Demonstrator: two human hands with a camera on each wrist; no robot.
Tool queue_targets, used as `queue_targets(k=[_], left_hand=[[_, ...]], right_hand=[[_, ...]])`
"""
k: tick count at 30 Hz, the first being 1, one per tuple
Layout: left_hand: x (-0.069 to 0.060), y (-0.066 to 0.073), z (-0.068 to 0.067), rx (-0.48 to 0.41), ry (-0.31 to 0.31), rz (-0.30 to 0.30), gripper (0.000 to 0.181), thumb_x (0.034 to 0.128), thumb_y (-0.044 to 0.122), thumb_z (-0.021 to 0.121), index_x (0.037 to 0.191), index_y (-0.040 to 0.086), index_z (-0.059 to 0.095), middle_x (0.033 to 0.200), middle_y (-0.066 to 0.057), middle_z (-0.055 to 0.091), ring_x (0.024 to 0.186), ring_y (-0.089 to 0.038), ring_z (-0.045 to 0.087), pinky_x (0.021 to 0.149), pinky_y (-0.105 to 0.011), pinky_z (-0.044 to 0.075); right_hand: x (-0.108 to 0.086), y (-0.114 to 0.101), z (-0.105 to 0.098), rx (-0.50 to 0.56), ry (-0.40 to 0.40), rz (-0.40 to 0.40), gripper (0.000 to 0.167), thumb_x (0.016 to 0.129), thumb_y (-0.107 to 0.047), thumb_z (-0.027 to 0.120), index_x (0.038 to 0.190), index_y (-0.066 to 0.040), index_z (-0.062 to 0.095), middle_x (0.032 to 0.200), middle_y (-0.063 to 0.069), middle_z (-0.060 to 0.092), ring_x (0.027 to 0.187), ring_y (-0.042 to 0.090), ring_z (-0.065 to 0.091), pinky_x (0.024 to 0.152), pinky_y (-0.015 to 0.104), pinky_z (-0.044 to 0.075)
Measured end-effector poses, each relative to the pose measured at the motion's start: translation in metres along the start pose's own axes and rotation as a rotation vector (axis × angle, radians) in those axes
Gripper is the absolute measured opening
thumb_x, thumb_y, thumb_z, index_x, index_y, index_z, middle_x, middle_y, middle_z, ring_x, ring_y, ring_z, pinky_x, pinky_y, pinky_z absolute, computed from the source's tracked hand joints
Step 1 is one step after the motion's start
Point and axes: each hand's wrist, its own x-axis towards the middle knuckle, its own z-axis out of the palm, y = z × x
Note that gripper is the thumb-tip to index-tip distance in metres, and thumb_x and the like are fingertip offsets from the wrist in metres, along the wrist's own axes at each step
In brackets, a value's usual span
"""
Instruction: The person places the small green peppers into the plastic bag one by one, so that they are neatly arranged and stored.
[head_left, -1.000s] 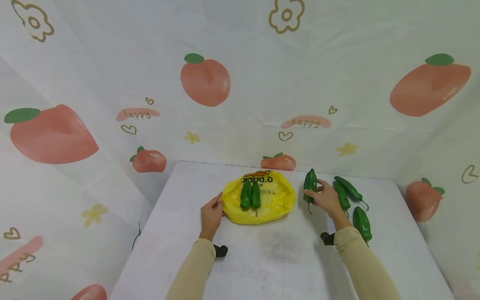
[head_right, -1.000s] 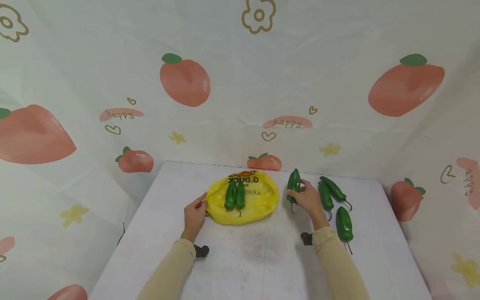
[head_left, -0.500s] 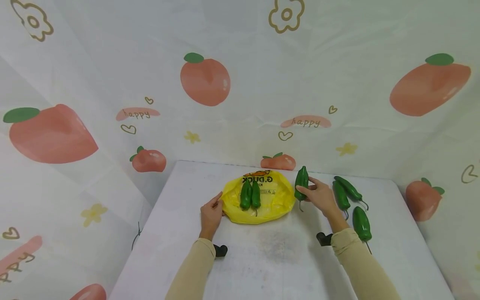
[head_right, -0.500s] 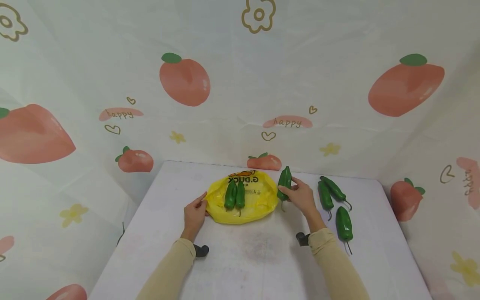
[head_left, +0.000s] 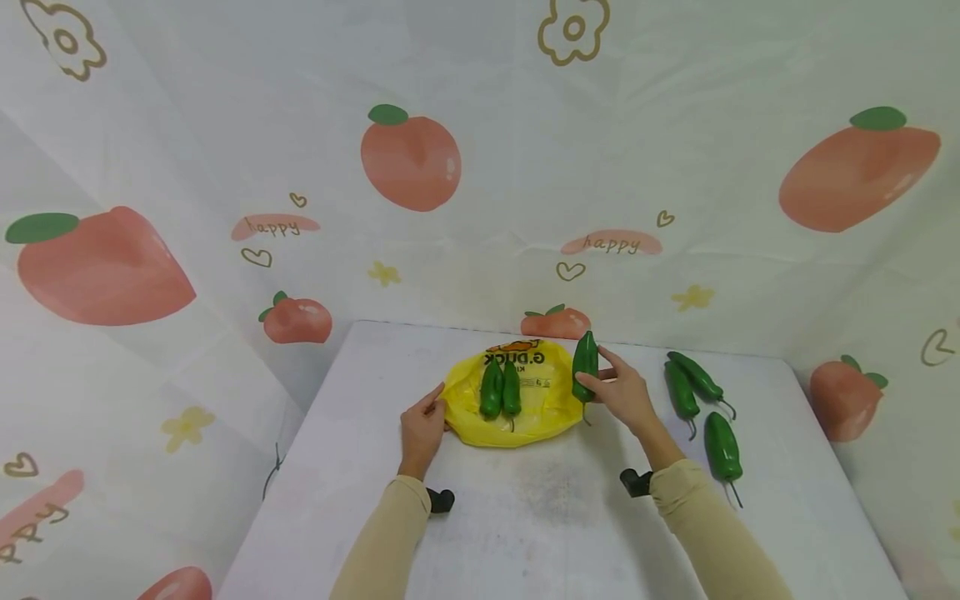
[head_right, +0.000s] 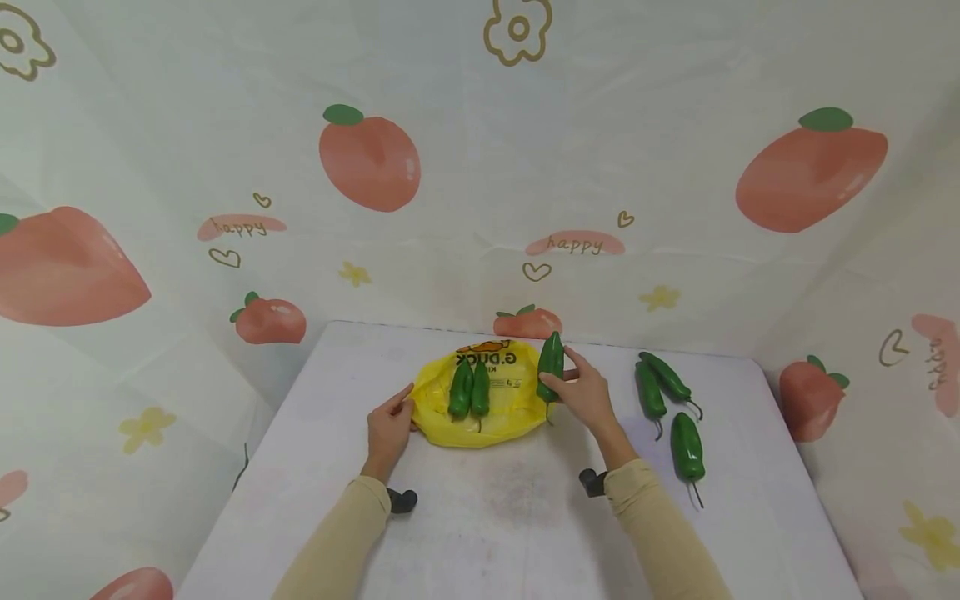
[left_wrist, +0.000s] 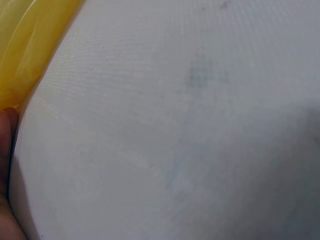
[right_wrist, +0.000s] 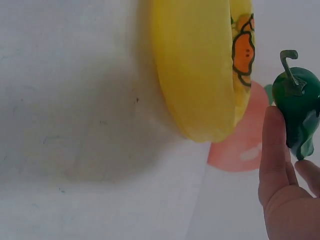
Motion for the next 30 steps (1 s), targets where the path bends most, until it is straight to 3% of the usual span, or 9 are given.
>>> queue_targets(k=[5,11,24,30], left_hand=[[0.001,-0.001,0.0,0.004,-0.002,-0.003,0.035,0.0986,0.022,0.061,0.131,0.031,0.071,0.093,-0.007,0.077,0.06,-0.015,0.062,0.056,-0.023,0.055],[0.001,-0.001,0.001,0.011,-0.007,0.005,0.035,0.099,0.022,0.06,0.131,0.031,0.07,0.092,-0.007,0.077,0.059,-0.015,0.062,0.055,-0.023,0.055],[-0.001,0.0,0.001,0.006,-0.004,0.012,0.035,0.0987,0.02,0.06,0.131,0.03,0.071,0.09,-0.007,0.077,0.058,-0.014,0.062,0.055,-0.023,0.055],[-0.001,0.0,0.001,0.013,0.006,0.038,0.036,0.0985,0.018,0.061,0.132,0.027,0.07,0.086,-0.009,0.077,0.056,-0.011,0.061,0.055,-0.023,0.056]], right_hand=[[0.0,-0.004,0.009,0.068,-0.016,-0.015,0.085,0.093,-0.044,0.072,0.162,-0.014,0.031,0.127,0.026,0.06,0.082,0.019,0.075,0.091,0.048,0.061],[0.0,-0.008,0.02,0.066,-0.034,-0.026,0.082,0.094,-0.044,0.071,0.16,-0.014,0.034,0.127,0.026,0.061,0.083,0.017,0.075,0.086,0.04,0.063],[0.001,-0.018,0.039,0.1,-0.06,-0.034,0.077,0.093,-0.04,0.074,0.158,-0.018,0.04,0.13,0.025,0.062,0.091,0.025,0.075,0.086,0.043,0.063],[-0.001,-0.019,0.05,0.123,-0.065,-0.039,0.074,0.091,-0.036,0.077,0.155,-0.018,0.045,0.129,0.023,0.064,0.091,0.024,0.074,0.08,0.036,0.064]])
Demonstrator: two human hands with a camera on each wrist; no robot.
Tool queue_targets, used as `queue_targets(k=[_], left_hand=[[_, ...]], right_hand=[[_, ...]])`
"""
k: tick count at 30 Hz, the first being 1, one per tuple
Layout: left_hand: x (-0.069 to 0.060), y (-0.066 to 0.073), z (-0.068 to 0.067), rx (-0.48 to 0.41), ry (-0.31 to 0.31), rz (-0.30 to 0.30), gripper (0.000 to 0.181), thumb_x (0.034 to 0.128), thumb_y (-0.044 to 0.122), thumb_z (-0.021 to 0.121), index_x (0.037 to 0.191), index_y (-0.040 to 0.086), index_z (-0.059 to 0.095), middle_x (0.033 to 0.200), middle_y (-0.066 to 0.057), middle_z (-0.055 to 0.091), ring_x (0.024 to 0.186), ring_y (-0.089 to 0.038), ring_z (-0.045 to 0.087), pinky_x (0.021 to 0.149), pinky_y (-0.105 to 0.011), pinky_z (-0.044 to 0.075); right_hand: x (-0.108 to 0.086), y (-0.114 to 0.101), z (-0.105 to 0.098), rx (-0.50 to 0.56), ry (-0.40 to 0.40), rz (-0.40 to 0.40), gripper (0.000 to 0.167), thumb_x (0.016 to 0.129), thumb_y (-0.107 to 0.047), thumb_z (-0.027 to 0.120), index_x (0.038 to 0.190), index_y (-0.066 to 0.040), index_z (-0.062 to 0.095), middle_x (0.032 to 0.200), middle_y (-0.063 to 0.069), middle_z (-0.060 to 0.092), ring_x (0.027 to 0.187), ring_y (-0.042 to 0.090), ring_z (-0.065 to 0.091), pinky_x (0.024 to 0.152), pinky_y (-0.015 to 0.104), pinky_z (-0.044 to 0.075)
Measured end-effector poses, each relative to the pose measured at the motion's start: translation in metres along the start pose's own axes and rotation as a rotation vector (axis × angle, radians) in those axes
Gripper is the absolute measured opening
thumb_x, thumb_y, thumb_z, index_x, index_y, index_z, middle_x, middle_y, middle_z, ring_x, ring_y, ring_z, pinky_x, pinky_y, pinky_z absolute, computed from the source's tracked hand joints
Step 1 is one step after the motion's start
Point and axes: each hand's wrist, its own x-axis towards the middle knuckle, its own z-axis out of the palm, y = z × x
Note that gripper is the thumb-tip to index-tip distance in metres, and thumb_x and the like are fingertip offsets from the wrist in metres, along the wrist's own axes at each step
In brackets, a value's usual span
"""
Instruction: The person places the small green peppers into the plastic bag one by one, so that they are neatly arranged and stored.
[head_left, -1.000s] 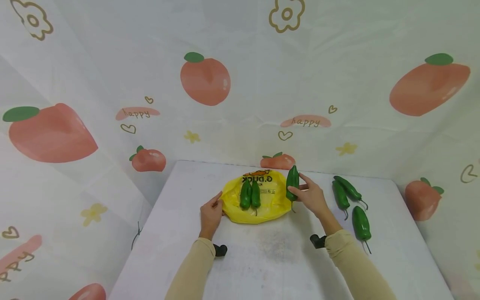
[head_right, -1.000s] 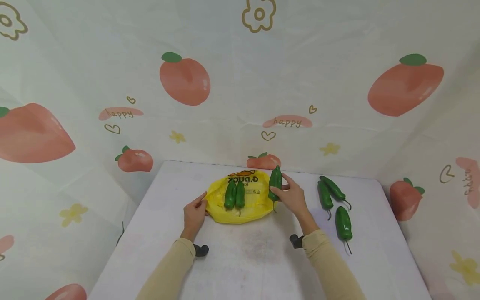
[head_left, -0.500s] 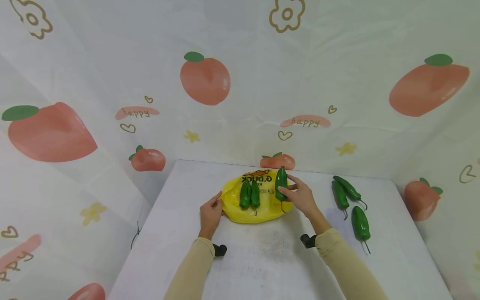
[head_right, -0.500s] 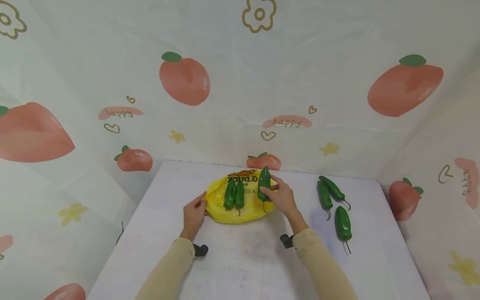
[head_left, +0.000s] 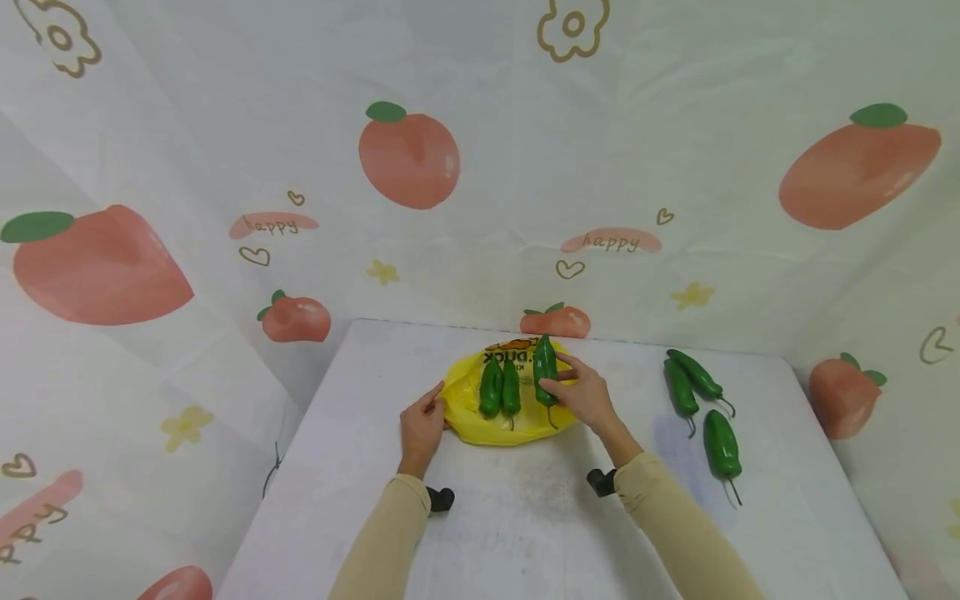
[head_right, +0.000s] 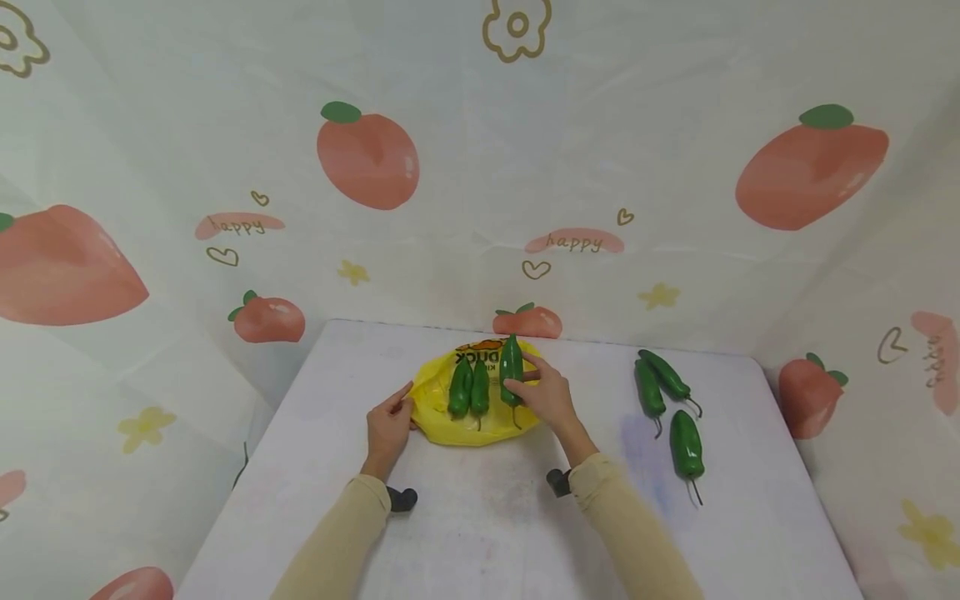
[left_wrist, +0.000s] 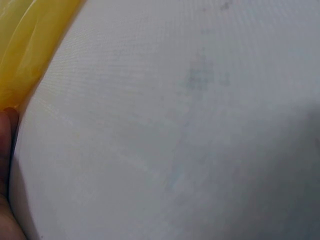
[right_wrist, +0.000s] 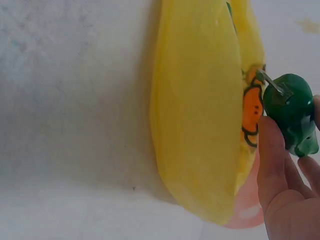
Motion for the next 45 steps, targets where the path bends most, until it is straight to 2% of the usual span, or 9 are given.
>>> queue_targets(k=[4,11,18,30,40,45], left_hand=[[0.001,-0.001,-0.001,0.001,-0.003,-0.003,0.035,0.0987,0.019,0.061,0.132,0.029,0.07,0.083,-0.008,0.075,0.057,-0.013,0.061,0.055,-0.023,0.056],[0.0,-0.001,-0.002,0.008,-0.014,-0.034,0.035,0.0987,0.022,0.061,0.132,0.029,0.07,0.089,-0.008,0.076,0.06,-0.014,0.062,0.057,-0.023,0.057],[-0.001,0.001,-0.002,0.007,-0.013,-0.051,0.035,0.099,0.022,0.061,0.132,0.03,0.07,0.09,-0.008,0.076,0.061,-0.014,0.062,0.058,-0.022,0.057],[0.0,0.0,-0.001,-0.015,-0.009,-0.019,0.035,0.0988,0.02,0.061,0.132,0.028,0.07,0.088,-0.009,0.076,0.058,-0.011,0.062,0.056,-0.022,0.057],[0.001,-0.002,0.0,-0.027,-0.015,-0.054,0.036,0.0989,0.022,0.061,0.132,0.031,0.07,0.09,-0.007,0.075,0.062,-0.014,0.062,0.058,-0.022,0.058],[0.0,0.0,-0.001,-0.038,-0.022,-0.045,0.036,0.0985,0.023,0.061,0.132,0.032,0.07,0.087,-0.007,0.074,0.061,-0.017,0.062,0.058,-0.023,0.057]], right_hand=[[0.002,0.003,0.008,-0.021,0.006,0.004,0.074,0.09,-0.037,0.077,0.155,-0.017,0.046,0.128,0.023,0.066,0.089,0.022,0.074,0.077,0.033,0.064],[0.006,0.002,0.019,-0.095,0.017,-0.001,0.074,0.091,-0.036,0.076,0.154,-0.013,0.045,0.125,0.022,0.069,0.09,0.024,0.074,0.074,0.032,0.063],[0.008,-0.002,0.027,-0.128,0.037,-0.022,0.071,0.093,-0.031,0.073,0.153,-0.008,0.045,0.125,0.025,0.069,0.099,0.031,0.073,0.077,0.036,0.063],[0.012,-0.002,0.036,-0.241,0.009,-0.049,0.067,0.093,-0.027,0.074,0.148,0.002,0.049,0.127,0.024,0.067,0.104,0.033,0.069,0.075,0.037,0.061],[0.019,-0.003,0.046,-0.303,0.003,0.023,0.064,0.094,-0.03,0.072,0.147,0.0,0.051,0.123,0.021,0.069,0.102,0.029,0.068,0.085,0.04,0.061],[0.02,-0.003,0.05,-0.325,0.01,0.037,0.064,0.094,-0.032,0.073,0.144,0.003,0.053,0.123,0.021,0.07,0.106,0.03,0.068,0.092,0.044,0.059]])
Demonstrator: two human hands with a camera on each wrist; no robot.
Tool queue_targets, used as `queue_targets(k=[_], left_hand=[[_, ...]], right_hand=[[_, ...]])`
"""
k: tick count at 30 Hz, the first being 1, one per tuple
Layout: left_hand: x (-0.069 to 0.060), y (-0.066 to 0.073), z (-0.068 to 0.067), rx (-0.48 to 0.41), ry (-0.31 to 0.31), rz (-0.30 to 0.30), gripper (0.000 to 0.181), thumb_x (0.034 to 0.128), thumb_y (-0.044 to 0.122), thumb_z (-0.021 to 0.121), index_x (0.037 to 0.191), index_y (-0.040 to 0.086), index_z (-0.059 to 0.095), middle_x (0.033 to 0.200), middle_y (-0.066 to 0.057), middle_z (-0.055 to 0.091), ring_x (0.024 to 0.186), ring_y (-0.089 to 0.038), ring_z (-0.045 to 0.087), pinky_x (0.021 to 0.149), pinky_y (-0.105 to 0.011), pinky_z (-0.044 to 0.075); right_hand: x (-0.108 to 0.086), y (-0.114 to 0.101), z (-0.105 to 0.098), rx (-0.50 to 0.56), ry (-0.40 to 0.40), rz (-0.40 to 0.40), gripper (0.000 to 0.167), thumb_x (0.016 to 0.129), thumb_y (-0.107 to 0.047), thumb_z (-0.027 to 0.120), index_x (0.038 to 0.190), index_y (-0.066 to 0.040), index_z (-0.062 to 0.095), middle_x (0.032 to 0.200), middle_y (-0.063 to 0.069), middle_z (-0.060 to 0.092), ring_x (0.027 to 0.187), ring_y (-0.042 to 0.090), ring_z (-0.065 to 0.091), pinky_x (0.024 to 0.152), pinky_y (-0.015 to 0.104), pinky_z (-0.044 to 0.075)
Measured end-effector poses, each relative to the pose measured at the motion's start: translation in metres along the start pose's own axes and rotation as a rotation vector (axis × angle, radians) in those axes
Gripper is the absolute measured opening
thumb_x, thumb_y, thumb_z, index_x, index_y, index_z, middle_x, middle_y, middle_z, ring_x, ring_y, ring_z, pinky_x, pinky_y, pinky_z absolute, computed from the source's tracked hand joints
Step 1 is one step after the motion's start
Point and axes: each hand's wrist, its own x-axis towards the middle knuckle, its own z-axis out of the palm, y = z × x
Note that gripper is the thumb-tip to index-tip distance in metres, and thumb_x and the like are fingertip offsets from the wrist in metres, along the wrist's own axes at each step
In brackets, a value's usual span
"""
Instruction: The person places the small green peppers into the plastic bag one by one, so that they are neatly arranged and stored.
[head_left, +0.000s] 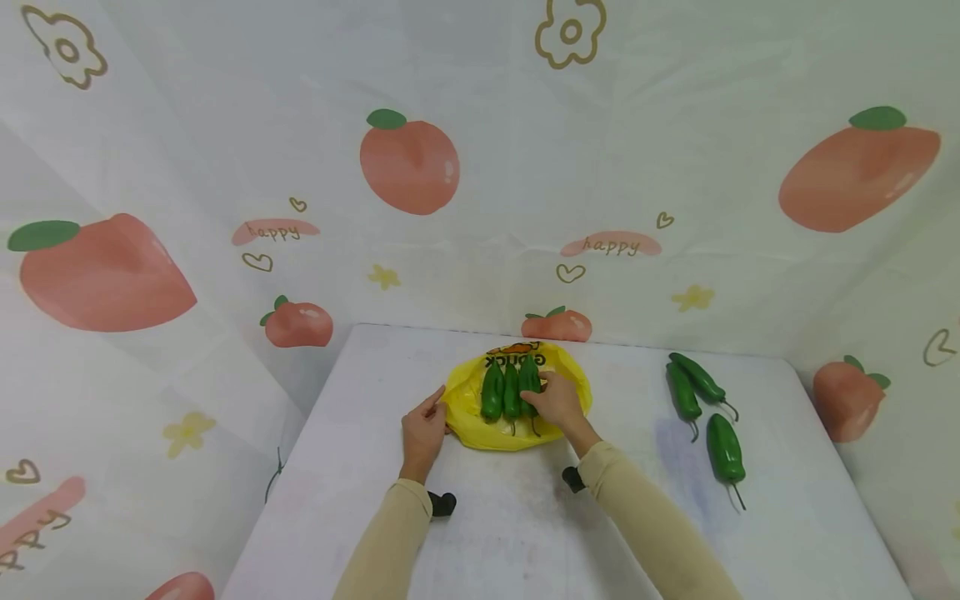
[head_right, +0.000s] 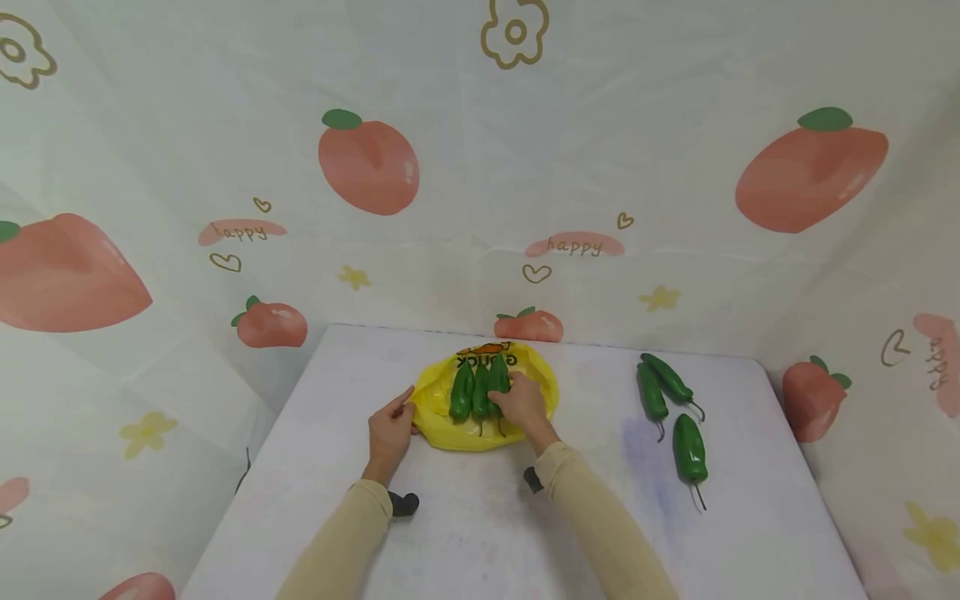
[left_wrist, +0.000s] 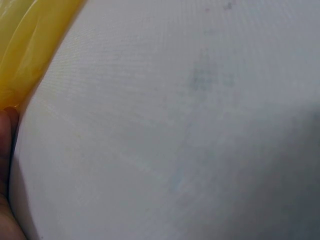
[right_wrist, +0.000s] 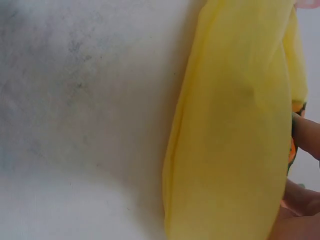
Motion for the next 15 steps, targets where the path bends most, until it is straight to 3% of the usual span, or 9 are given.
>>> queue_targets(k=[15], left_hand=[[0.0013,-0.0019,0.0001,0.013,0.006,-0.015,0.037,0.097,0.022,0.06,0.131,0.032,0.07,0.084,-0.006,0.072,0.062,-0.016,0.06,0.058,-0.023,0.057]], right_hand=[[0.0039,-0.0016,0.0088,-0.035,0.008,-0.009,0.062,0.094,-0.033,0.072,0.141,0.005,0.056,0.135,0.023,0.065,0.121,0.035,0.065,0.102,0.048,0.055]])
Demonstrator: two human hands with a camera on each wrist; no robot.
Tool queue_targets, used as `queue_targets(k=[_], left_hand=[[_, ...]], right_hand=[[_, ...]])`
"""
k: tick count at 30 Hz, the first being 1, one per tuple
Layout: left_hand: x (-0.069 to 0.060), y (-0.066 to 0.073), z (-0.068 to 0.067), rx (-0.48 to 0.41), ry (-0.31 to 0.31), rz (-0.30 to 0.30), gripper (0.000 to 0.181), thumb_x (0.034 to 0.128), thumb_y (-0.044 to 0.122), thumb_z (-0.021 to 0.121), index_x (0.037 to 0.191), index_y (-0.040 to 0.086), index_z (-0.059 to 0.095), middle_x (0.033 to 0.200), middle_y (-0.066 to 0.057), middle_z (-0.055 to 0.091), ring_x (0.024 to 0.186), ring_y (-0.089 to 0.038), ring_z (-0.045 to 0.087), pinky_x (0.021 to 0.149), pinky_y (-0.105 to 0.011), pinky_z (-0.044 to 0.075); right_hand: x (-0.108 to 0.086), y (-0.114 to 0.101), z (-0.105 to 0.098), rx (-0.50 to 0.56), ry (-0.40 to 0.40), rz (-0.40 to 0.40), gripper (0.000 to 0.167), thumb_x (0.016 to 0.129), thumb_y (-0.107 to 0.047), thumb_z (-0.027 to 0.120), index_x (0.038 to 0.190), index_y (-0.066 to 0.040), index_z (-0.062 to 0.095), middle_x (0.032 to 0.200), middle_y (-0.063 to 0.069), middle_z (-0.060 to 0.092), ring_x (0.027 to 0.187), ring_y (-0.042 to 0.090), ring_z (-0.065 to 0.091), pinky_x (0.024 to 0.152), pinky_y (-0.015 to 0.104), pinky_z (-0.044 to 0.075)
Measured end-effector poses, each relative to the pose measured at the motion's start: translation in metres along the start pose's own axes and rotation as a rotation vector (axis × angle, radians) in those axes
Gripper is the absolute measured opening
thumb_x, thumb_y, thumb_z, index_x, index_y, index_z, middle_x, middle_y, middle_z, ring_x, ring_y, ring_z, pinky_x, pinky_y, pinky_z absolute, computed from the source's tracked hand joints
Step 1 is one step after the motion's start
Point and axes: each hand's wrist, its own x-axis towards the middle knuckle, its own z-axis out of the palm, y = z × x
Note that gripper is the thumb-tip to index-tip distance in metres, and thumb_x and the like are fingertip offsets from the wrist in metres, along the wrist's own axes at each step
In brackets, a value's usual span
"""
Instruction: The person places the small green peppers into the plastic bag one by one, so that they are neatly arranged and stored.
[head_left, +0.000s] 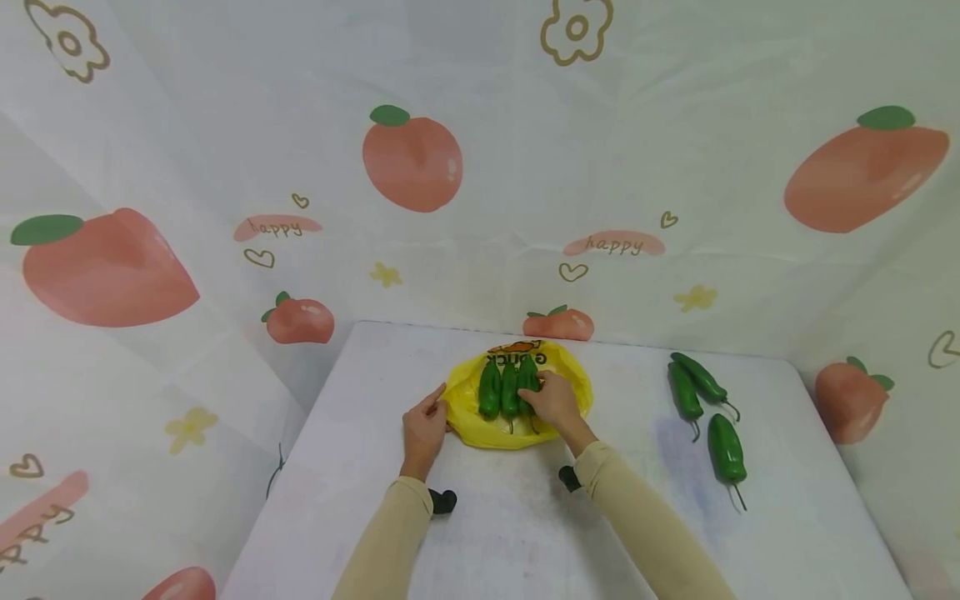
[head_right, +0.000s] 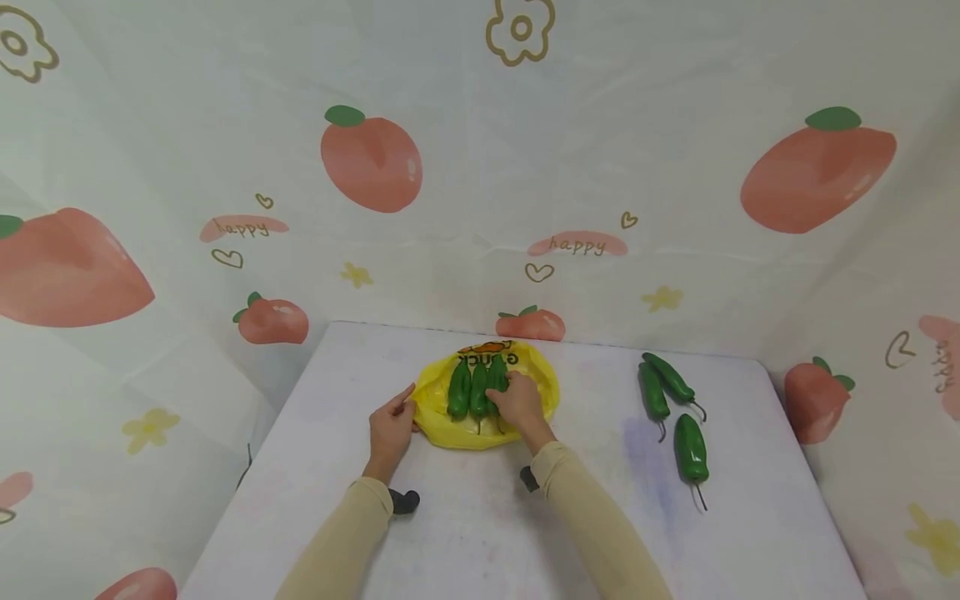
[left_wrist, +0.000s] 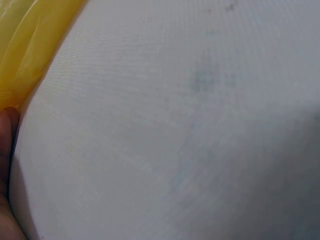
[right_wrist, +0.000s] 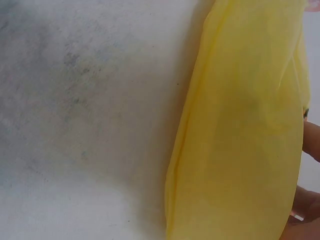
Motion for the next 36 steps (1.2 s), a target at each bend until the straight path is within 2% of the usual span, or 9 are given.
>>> queue_targets(k=[9,14,21,27,36], left_hand=[[0.002,0.003,-0.001,0.009,0.006,0.031,0.038,0.0965,0.021,0.06,0.132,0.029,0.07,0.087,-0.007,0.075,0.061,-0.017,0.062,0.057,-0.024,0.057],[0.001,0.004,-0.001,0.005,0.001,0.02,0.038,0.0968,0.021,0.059,0.133,0.029,0.07,0.09,-0.008,0.075,0.062,-0.016,0.062,0.057,-0.023,0.057],[0.002,0.004,-0.001,0.0,-0.007,-0.001,0.038,0.0973,0.022,0.06,0.133,0.03,0.07,0.091,-0.008,0.074,0.064,-0.016,0.062,0.059,-0.023,0.058],[0.001,0.001,-0.001,0.003,-0.002,0.002,0.037,0.0976,0.021,0.06,0.132,0.03,0.07,0.089,-0.008,0.074,0.064,-0.016,0.062,0.059,-0.023,0.057],[-0.001,0.002,-0.001,-0.011,-0.007,0.004,0.037,0.0974,0.02,0.06,0.132,0.029,0.07,0.09,-0.008,0.074,0.063,-0.015,0.062,0.058,-0.023,0.057]], right_hand=[[-0.003,-0.003,-0.007,-0.017,0.0,-0.045,0.056,0.094,-0.03,0.072,0.137,0.004,0.06,0.136,0.023,0.065,0.121,0.036,0.065,0.102,0.049,0.054],[-0.004,-0.003,-0.009,-0.028,-0.016,-0.068,0.055,0.094,-0.029,0.072,0.138,0.002,0.06,0.134,0.022,0.066,0.12,0.036,0.065,0.102,0.05,0.054],[-0.008,-0.003,-0.009,-0.049,-0.014,-0.183,0.059,0.096,-0.03,0.07,0.143,0.002,0.055,0.142,0.022,0.059,0.131,0.038,0.057,0.11,0.053,0.049],[-0.014,-0.004,-0.006,-0.188,0.069,-0.302,0.059,0.1,-0.038,0.063,0.146,-0.002,0.052,0.141,0.023,0.055,0.13,0.038,0.054,0.111,0.051,0.048],[-0.022,0.001,-0.01,-0.445,0.185,-0.459,0.068,0.101,-0.048,0.057,0.151,-0.003,0.046,0.151,0.025,0.047,0.137,0.043,0.048,0.115,0.055,0.042]])
